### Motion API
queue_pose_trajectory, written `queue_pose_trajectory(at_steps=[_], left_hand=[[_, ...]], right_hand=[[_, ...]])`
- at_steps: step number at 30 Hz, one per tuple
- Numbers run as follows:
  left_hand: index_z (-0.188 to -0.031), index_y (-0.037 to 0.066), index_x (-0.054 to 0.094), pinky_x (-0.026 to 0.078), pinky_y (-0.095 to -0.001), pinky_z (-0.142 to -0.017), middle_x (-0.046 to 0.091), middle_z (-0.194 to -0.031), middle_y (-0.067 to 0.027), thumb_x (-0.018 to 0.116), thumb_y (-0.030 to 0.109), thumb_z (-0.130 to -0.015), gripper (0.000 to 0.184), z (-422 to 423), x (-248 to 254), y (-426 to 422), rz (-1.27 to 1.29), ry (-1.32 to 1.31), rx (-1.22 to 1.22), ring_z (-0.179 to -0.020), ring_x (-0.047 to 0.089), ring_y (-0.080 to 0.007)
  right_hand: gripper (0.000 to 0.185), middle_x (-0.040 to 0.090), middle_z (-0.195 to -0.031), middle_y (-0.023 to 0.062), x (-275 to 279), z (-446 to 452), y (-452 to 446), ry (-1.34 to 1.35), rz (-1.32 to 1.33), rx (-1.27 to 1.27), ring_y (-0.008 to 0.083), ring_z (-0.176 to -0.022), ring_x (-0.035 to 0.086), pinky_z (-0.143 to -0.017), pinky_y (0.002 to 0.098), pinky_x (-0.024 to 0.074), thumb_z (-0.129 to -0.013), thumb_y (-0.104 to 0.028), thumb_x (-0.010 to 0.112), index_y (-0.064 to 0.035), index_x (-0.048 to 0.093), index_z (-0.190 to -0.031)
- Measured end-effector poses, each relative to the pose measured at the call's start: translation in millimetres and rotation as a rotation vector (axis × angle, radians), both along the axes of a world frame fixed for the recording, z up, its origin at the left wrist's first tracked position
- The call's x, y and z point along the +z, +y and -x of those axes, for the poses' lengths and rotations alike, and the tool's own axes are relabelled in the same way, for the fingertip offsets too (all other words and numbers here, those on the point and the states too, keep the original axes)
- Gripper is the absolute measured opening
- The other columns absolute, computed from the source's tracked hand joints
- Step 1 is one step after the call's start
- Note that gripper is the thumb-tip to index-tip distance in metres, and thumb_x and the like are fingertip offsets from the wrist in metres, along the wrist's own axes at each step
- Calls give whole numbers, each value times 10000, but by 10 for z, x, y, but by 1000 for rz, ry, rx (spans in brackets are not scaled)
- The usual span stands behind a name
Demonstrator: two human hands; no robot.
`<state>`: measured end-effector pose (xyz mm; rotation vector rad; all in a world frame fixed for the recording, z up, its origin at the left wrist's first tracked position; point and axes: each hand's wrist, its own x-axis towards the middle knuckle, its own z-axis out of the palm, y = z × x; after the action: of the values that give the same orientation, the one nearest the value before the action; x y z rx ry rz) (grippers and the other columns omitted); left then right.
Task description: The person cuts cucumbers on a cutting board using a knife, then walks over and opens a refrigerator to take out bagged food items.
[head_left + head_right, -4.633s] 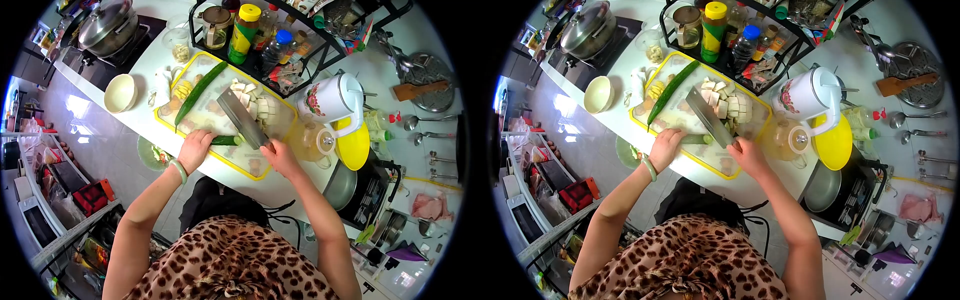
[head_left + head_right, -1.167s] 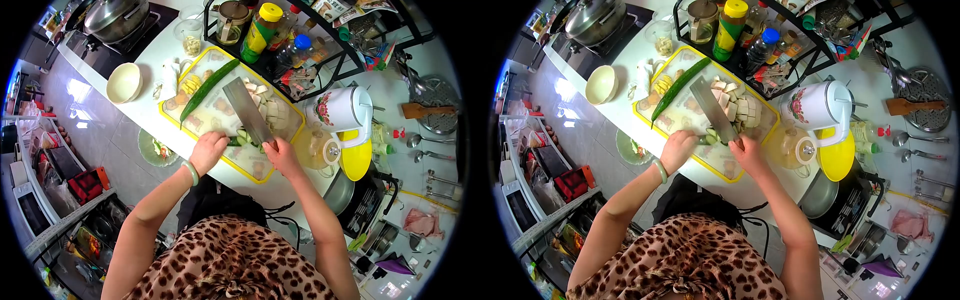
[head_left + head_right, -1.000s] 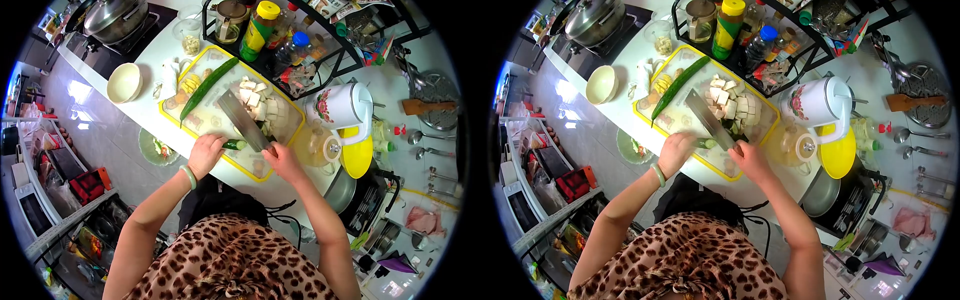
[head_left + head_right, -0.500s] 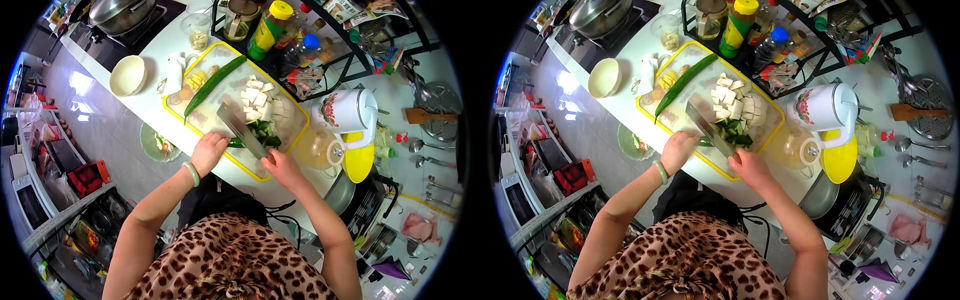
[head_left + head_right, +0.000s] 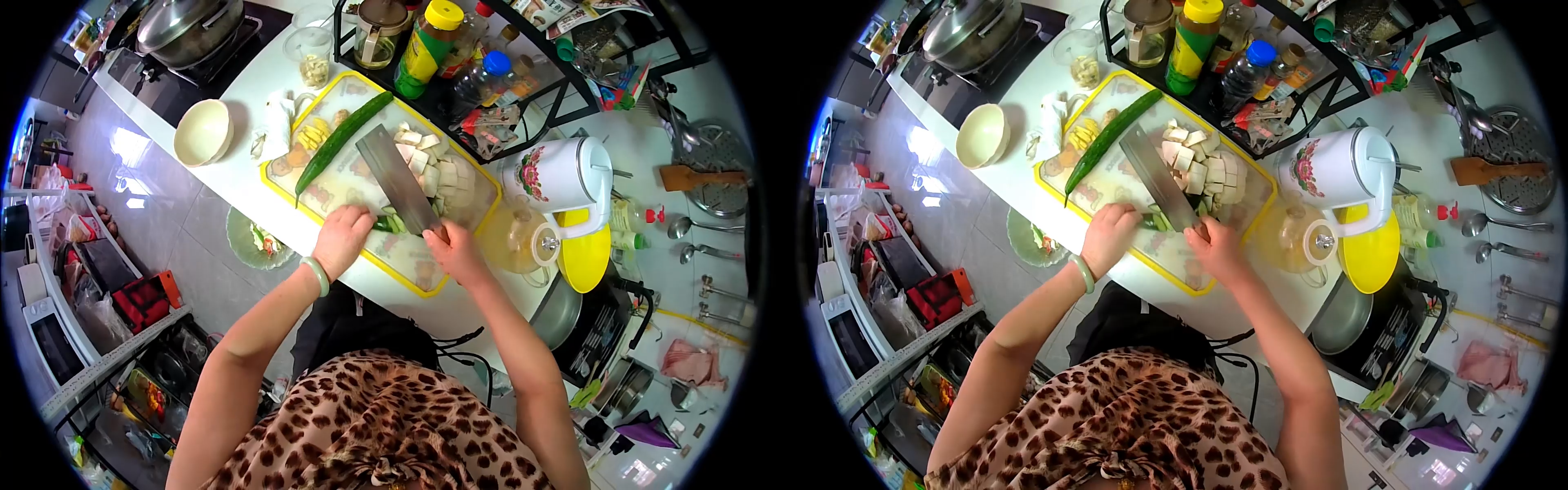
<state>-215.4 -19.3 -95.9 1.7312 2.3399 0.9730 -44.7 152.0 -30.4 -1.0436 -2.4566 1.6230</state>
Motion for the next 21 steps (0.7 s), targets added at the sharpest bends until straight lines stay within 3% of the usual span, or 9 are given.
queue_pose_trajectory(at_steps=[5, 13, 21], left_hand=[[-1005, 58, 619, 502, -398, -858, 621, -1039, -104, 707, 67, -729, 290, -146, 51, -189, -26, -96, -3, -982, 593, -311], [-1002, 43, 632, 516, -410, -808, 640, -1012, -120, 674, 69, -779, 229, -135, -44, -198, -22, -137, 8, -933, 605, -325], [-934, 34, 615, 520, -379, -801, 618, -968, -96, 627, 47, -773, 162, -146, -32, -178, -46, -106, 6, -911, 597, -289]], right_hand=[[317, 533, -622, 93, 193, -144, -12, -130, 12, 86, 211, -554, 496, -559, 356, 422, -910, -261, 628, 3, 505, -785], [318, 625, -713, 149, 274, -268, -120, -208, -129, 220, 338, -663, 614, -602, 416, 469, -908, -300, 621, -4, 531, -835], [314, 642, -756, 165, 95, -89, -151, -285, -136, 261, 363, -720, 622, -638, 437, 477, -911, -319, 595, -12, 539, -877]])
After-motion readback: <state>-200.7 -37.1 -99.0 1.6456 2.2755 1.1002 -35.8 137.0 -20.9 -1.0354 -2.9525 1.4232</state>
